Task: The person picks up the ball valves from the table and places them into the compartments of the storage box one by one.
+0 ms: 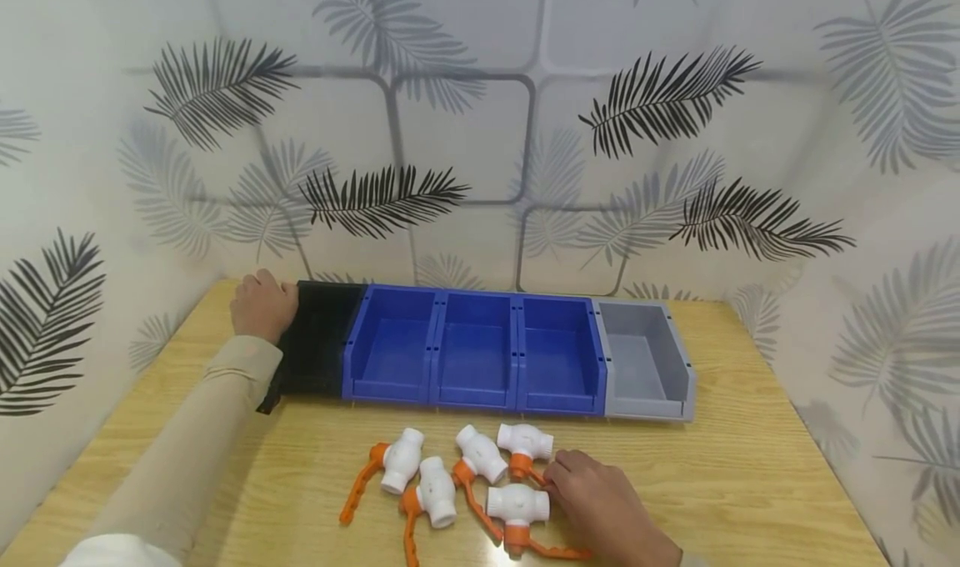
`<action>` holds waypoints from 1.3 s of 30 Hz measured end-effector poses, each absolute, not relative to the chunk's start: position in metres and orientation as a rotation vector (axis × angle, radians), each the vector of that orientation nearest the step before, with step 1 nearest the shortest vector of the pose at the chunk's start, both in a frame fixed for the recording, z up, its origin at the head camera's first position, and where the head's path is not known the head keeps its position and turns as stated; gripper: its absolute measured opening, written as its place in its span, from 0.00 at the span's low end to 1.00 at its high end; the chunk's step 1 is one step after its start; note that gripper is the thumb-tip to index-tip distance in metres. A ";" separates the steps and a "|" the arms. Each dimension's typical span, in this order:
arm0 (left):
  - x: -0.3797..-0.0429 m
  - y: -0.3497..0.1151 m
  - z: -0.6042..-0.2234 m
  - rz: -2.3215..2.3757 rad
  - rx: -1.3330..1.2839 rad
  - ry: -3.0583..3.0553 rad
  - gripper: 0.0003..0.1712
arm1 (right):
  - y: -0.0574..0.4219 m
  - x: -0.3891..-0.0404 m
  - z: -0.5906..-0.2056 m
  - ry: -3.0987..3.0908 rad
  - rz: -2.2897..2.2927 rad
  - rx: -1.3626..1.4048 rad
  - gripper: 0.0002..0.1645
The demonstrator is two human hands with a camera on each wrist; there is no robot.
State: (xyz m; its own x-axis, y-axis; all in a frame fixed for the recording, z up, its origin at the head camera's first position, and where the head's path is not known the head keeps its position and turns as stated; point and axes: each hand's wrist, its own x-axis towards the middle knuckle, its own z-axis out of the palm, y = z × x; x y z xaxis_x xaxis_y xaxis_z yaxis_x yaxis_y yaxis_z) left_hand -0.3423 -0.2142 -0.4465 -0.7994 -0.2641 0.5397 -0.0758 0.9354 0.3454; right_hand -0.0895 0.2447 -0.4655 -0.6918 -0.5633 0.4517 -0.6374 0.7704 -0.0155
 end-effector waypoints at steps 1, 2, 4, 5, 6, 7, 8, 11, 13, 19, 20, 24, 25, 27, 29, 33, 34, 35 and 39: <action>-0.342 -0.214 -0.446 -0.410 0.239 -2.481 0.18 | 0.245 -0.090 -0.465 -2.530 0.231 0.912 0.09; -0.342 -0.214 -0.446 -0.411 0.238 -2.482 0.18 | 0.245 -0.090 -0.465 -2.520 0.224 0.915 0.09; -0.342 -0.214 -0.445 -0.414 0.239 -2.488 0.18 | 0.246 -0.090 -0.464 -2.498 0.223 0.922 0.10; -0.342 -0.214 -0.445 -0.418 0.242 -2.494 0.18 | 0.246 -0.090 -0.463 -2.482 0.227 0.931 0.10; -0.342 -0.214 -0.445 -0.425 0.246 -2.500 0.18 | 0.247 -0.091 -0.462 -2.464 0.234 0.938 0.09; -0.342 -0.214 -0.445 -0.429 0.248 -2.506 0.18 | 0.247 -0.091 -0.461 -2.444 0.241 0.946 0.08; -0.343 -0.214 -0.446 -0.431 0.251 -2.512 0.19 | 0.247 -0.092 -0.460 -2.425 0.245 0.954 0.06; -0.343 -0.215 -0.446 -0.431 0.253 -2.522 0.19 | 0.248 -0.094 -0.453 -2.372 0.250 0.963 0.11; -0.342 -0.215 -0.446 -0.426 0.248 -2.517 0.19 | 0.249 -0.095 -0.447 -2.351 0.247 0.949 0.21; -0.341 -0.213 -0.445 -0.411 0.244 -2.503 0.18 | 0.259 -0.099 -0.427 -2.329 0.264 0.883 0.25; -0.341 -0.214 -0.445 -0.410 0.245 -2.503 0.18 | 0.261 -0.100 -0.424 -2.333 0.262 0.873 0.22; -0.341 -0.215 -0.445 -0.416 0.251 -2.520 0.18 | 0.274 -0.103 -0.414 -2.355 0.262 0.845 0.17; -0.342 -0.215 -0.445 -0.419 0.253 -2.527 0.18 | 0.277 -0.103 -0.412 -2.358 0.259 0.835 0.18; -0.342 -0.215 -0.444 -0.424 0.259 -2.541 0.19 | 0.285 -0.104 -0.409 -2.353 0.248 0.813 0.23; -0.342 -0.215 -0.443 -0.428 0.263 -2.550 0.19 | 0.293 -0.105 -0.406 -2.340 0.235 0.790 0.29; -0.340 -0.215 -0.442 -0.433 0.263 -2.555 0.19 | 0.309 -0.104 -0.402 -2.321 0.209 0.747 0.32; -0.340 -0.214 -0.441 -0.433 0.262 -2.554 0.19 | 0.313 -0.104 -0.401 -2.315 0.206 0.741 0.32; -0.339 -0.214 -0.441 -0.434 0.262 -2.553 0.19 | 0.317 -0.104 -0.400 -2.318 0.201 0.730 0.33; -0.340 -0.213 -0.443 -0.431 0.256 -2.539 0.19 | 0.332 -0.103 -0.397 -2.337 0.182 0.671 0.36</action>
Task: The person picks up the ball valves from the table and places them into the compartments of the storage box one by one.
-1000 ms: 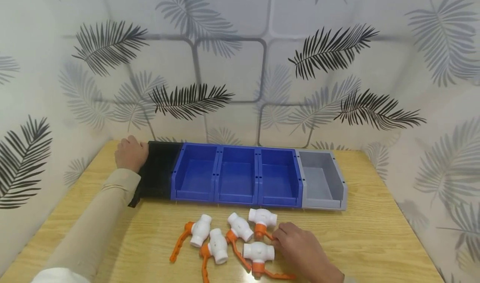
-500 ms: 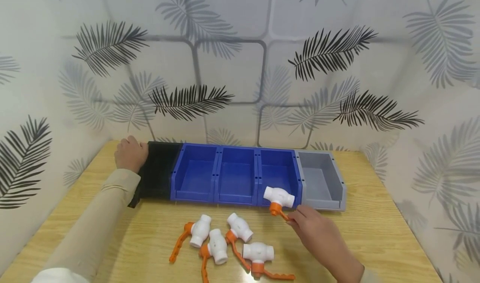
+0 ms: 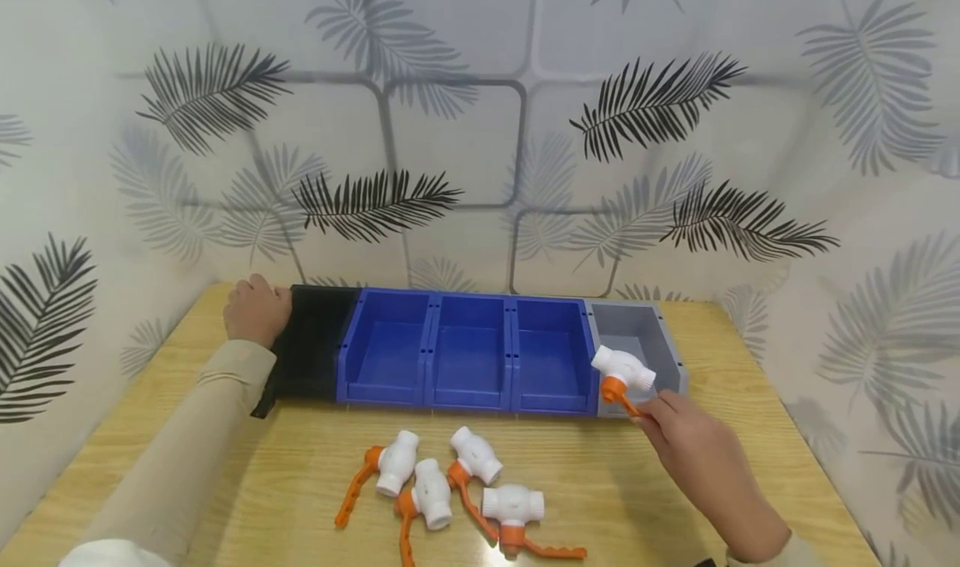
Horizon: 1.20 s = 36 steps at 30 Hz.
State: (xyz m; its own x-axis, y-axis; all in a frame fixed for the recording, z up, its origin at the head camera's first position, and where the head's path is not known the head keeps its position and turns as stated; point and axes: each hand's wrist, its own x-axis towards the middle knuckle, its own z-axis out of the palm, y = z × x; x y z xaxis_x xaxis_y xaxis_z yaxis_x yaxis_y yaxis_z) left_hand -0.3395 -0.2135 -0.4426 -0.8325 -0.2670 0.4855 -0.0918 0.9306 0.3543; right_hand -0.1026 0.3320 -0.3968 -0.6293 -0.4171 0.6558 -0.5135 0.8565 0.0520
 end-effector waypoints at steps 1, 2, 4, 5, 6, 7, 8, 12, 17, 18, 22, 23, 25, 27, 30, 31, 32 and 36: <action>-0.340 -0.214 -0.444 -0.430 0.254 -2.533 0.19 | 0.335 -0.103 -0.397 -2.343 0.186 0.660 0.36; -0.340 -0.214 -0.444 -0.430 0.252 -2.530 0.19 | 0.339 -0.103 -0.396 -2.352 0.186 0.648 0.37; -0.340 -0.214 -0.444 -0.437 0.254 -2.528 0.19 | 0.345 -0.104 -0.397 -2.362 0.184 0.628 0.38; -0.340 -0.214 -0.444 -0.441 0.255 -2.529 0.19 | 0.348 -0.105 -0.398 -2.366 0.186 0.626 0.38; -0.340 -0.214 -0.444 -0.444 0.256 -2.530 0.19 | 0.351 -0.106 -0.399 -2.376 0.182 0.618 0.38; -0.340 -0.214 -0.443 -0.447 0.259 -2.535 0.19 | 0.353 -0.107 -0.400 -2.380 0.184 0.617 0.38; -0.339 -0.214 -0.442 -0.452 0.263 -2.541 0.19 | 0.355 -0.107 -0.401 -2.388 0.185 0.612 0.33; -0.340 -0.213 -0.442 -0.444 0.261 -2.543 0.19 | 0.362 -0.110 -0.406 -2.430 0.192 0.588 0.10; -0.341 -0.213 -0.443 -0.425 0.253 -2.539 0.19 | 0.365 -0.116 -0.411 -2.468 0.211 0.558 0.12; -0.341 -0.213 -0.444 -0.423 0.253 -2.538 0.19 | 0.365 -0.118 -0.412 -2.470 0.213 0.553 0.12; -0.340 -0.213 -0.443 -0.436 0.264 -2.533 0.19 | 0.363 -0.127 -0.414 -2.496 0.216 0.540 0.10; -0.340 -0.213 -0.443 -0.439 0.266 -2.529 0.19 | 0.362 -0.130 -0.414 -2.507 0.217 0.538 0.10; -0.339 -0.213 -0.443 -0.445 0.267 -2.518 0.19 | 0.360 -0.136 -0.414 -2.525 0.217 0.531 0.09; -0.339 -0.212 -0.442 -0.441 0.262 -2.502 0.18 | 0.358 -0.141 -0.415 -2.540 0.214 0.529 0.08; -0.339 -0.212 -0.443 -0.434 0.259 -2.486 0.18 | 0.355 -0.148 -0.417 -2.558 0.210 0.519 0.07; -0.340 -0.212 -0.444 -0.431 0.258 -2.484 0.17 | 0.355 -0.151 -0.417 -2.564 0.213 0.518 0.07; -0.340 -0.212 -0.444 -0.427 0.259 -2.484 0.17 | 0.354 -0.153 -0.418 -2.570 0.211 0.515 0.07; -0.341 -0.212 -0.445 -0.424 0.261 -2.498 0.17 | 0.352 -0.162 -0.420 -2.577 0.216 0.510 0.07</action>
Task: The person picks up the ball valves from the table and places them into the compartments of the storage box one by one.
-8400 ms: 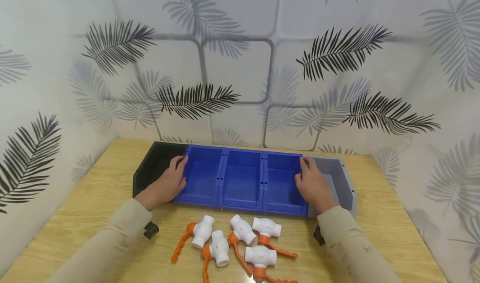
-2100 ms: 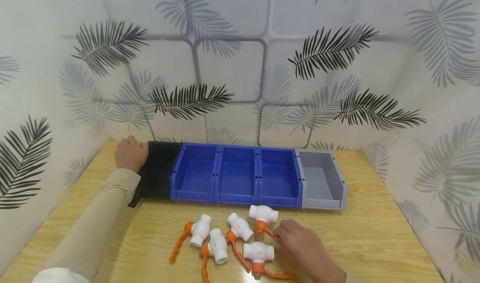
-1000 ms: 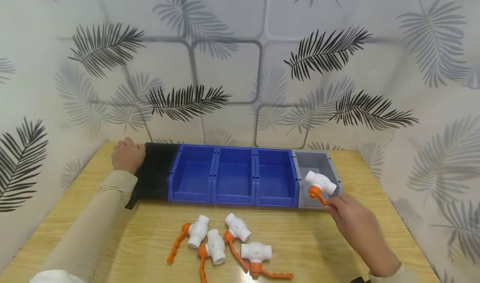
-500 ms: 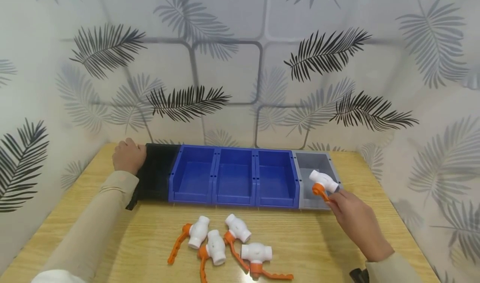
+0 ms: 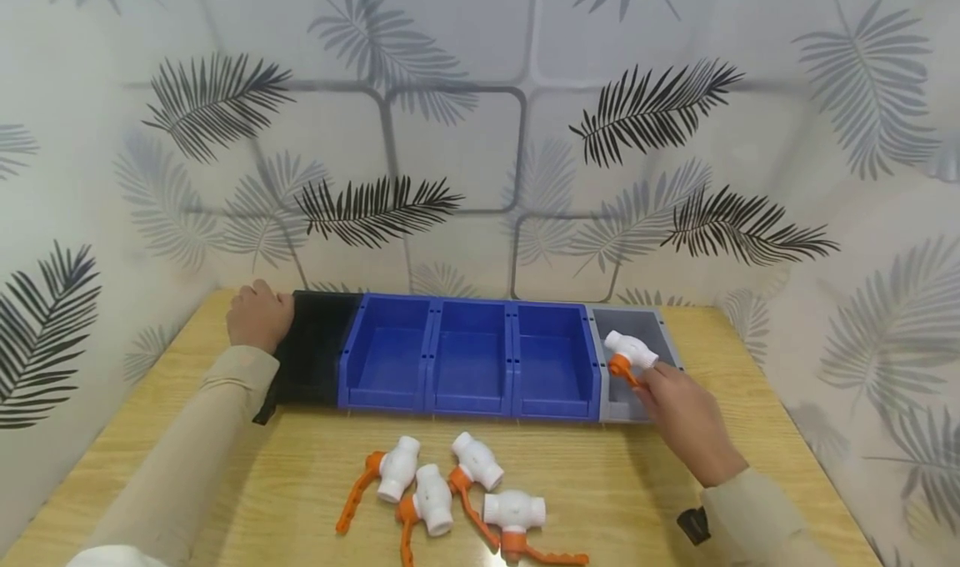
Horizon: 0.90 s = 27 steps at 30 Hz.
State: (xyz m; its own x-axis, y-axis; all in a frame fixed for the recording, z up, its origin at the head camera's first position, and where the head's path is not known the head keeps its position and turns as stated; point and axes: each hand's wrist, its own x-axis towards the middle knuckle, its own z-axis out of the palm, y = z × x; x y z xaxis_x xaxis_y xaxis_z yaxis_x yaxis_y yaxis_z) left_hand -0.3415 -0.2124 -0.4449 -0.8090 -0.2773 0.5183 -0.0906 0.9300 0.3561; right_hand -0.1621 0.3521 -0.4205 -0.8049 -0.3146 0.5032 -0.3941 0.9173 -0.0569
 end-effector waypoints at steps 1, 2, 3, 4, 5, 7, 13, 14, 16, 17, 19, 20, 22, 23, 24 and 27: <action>-0.342 -0.212 -0.445 -0.425 0.262 -2.504 0.18 | 0.352 -0.164 -0.421 -2.576 0.216 0.509 0.08; -0.342 -0.212 -0.445 -0.426 0.262 -2.510 0.18 | 0.351 -0.166 -0.422 -2.572 0.216 0.508 0.08; -0.341 -0.212 -0.444 -0.429 0.263 -2.513 0.18 | 0.351 -0.168 -0.423 -2.567 0.219 0.509 0.08; -0.341 -0.212 -0.444 -0.433 0.263 -2.517 0.18 | 0.350 -0.170 -0.424 -2.564 0.222 0.510 0.07; -0.341 -0.212 -0.444 -0.434 0.263 -2.517 0.18 | 0.350 -0.172 -0.424 -2.560 0.229 0.512 0.07; -0.340 -0.211 -0.443 -0.433 0.262 -2.510 0.18 | 0.348 -0.176 -0.426 -2.552 0.234 0.517 0.06; -0.340 -0.212 -0.445 -0.422 0.248 -2.479 0.17 | 0.345 -0.188 -0.430 -2.619 0.247 0.476 0.04; -0.341 -0.213 -0.445 -0.422 0.246 -2.484 0.17 | 0.344 -0.190 -0.430 -2.639 0.246 0.464 0.03; -0.341 -0.214 -0.446 -0.417 0.244 -2.502 0.17 | 0.343 -0.193 -0.432 -2.667 0.241 0.447 0.03; -0.341 -0.214 -0.447 -0.416 0.243 -2.510 0.18 | 0.343 -0.195 -0.433 -2.680 0.240 0.442 0.02; -0.341 -0.214 -0.447 -0.411 0.237 -2.521 0.18 | 0.342 -0.199 -0.435 -2.707 0.240 0.437 0.02; -0.341 -0.214 -0.447 -0.408 0.234 -2.523 0.17 | 0.342 -0.200 -0.436 -2.719 0.240 0.434 0.02; -0.340 -0.214 -0.447 -0.405 0.228 -2.517 0.17 | 0.343 -0.203 -0.438 -2.740 0.241 0.413 0.03; -0.340 -0.214 -0.447 -0.406 0.227 -2.511 0.17 | 0.343 -0.205 -0.440 -2.747 0.241 0.402 0.04; -0.340 -0.214 -0.446 -0.404 0.225 -2.505 0.17 | 0.343 -0.206 -0.441 -2.752 0.241 0.393 0.05; -0.339 -0.213 -0.445 -0.400 0.226 -2.488 0.17 | 0.344 -0.210 -0.446 -2.745 0.239 0.379 0.06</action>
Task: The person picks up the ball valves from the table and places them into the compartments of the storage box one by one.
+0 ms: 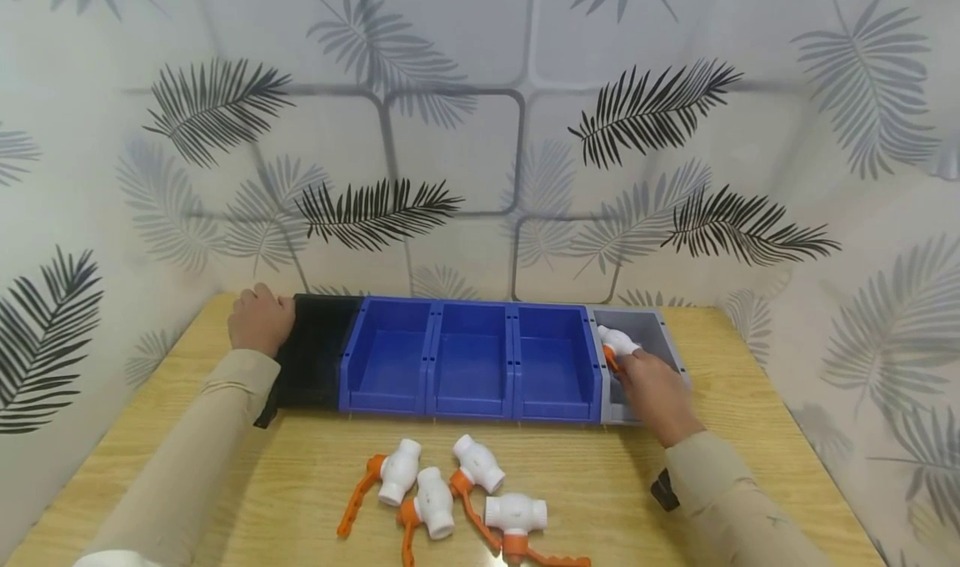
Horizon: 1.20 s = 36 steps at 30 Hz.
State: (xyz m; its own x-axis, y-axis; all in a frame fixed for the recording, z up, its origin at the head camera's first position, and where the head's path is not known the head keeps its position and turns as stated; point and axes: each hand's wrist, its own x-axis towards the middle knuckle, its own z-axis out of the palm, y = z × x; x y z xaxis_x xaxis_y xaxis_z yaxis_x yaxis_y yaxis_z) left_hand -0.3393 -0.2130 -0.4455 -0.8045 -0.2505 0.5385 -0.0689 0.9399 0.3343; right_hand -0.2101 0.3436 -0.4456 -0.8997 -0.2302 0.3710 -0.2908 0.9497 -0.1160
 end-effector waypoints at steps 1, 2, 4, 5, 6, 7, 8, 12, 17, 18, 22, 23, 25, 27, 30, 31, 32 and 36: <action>-0.340 -0.213 -0.446 -0.398 0.226 -2.485 0.17 | 0.344 -0.211 -0.447 -2.741 0.243 0.379 0.06; -0.340 -0.213 -0.446 -0.399 0.229 -2.486 0.17 | 0.344 -0.212 -0.448 -2.738 0.247 0.382 0.06; -0.341 -0.214 -0.447 -0.399 0.231 -2.481 0.17 | 0.344 -0.213 -0.449 -2.744 0.256 0.378 0.05; -0.342 -0.214 -0.448 -0.400 0.231 -2.480 0.17 | 0.344 -0.213 -0.449 -2.744 0.262 0.374 0.05; -0.343 -0.214 -0.448 -0.401 0.232 -2.479 0.17 | 0.343 -0.213 -0.450 -2.751 0.266 0.368 0.04; -0.343 -0.215 -0.448 -0.403 0.234 -2.479 0.17 | 0.343 -0.214 -0.450 -2.761 0.272 0.359 0.04; -0.343 -0.215 -0.448 -0.405 0.235 -2.480 0.17 | 0.343 -0.214 -0.450 -2.769 0.275 0.349 0.05; -0.342 -0.214 -0.448 -0.411 0.238 -2.497 0.17 | 0.343 -0.215 -0.452 -2.781 0.282 0.322 0.06; -0.340 -0.214 -0.445 -0.413 0.247 -2.508 0.18 | 0.343 -0.217 -0.454 -2.788 0.275 0.327 0.07; -0.339 -0.213 -0.444 -0.413 0.247 -2.508 0.18 | 0.343 -0.217 -0.455 -2.794 0.273 0.327 0.07; -0.337 -0.211 -0.442 -0.417 0.245 -2.516 0.18 | 0.344 -0.217 -0.455 -2.831 0.280 0.304 0.07; -0.337 -0.211 -0.442 -0.417 0.244 -2.518 0.18 | 0.344 -0.218 -0.455 -2.841 0.276 0.294 0.07; -0.336 -0.210 -0.441 -0.416 0.245 -2.525 0.18 | 0.344 -0.217 -0.454 -2.863 0.279 0.281 0.07; -0.336 -0.210 -0.441 -0.414 0.244 -2.527 0.18 | 0.343 -0.217 -0.453 -2.881 0.273 0.273 0.07; -0.336 -0.209 -0.441 -0.415 0.242 -2.529 0.18 | 0.342 -0.217 -0.451 -2.905 0.271 0.268 0.06; -0.336 -0.209 -0.440 -0.415 0.239 -2.526 0.18 | 0.342 -0.217 -0.451 -2.910 0.269 0.268 0.05; -0.336 -0.209 -0.440 -0.417 0.238 -2.525 0.18 | 0.342 -0.217 -0.450 -2.916 0.263 0.267 0.05; -0.337 -0.211 -0.442 -0.420 0.242 -2.514 0.17 | 0.339 -0.218 -0.448 -2.952 0.292 0.251 0.06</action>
State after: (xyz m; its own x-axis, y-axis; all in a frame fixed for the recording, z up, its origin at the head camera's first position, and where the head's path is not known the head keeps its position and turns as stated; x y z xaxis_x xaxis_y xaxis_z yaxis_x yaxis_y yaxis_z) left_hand -0.3371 -0.2112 -0.4425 -0.8195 -0.2607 0.5103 -0.0806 0.9341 0.3479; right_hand -0.2176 0.3393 -0.4477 -0.9724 -0.1500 0.1788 -0.1821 0.9668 -0.1792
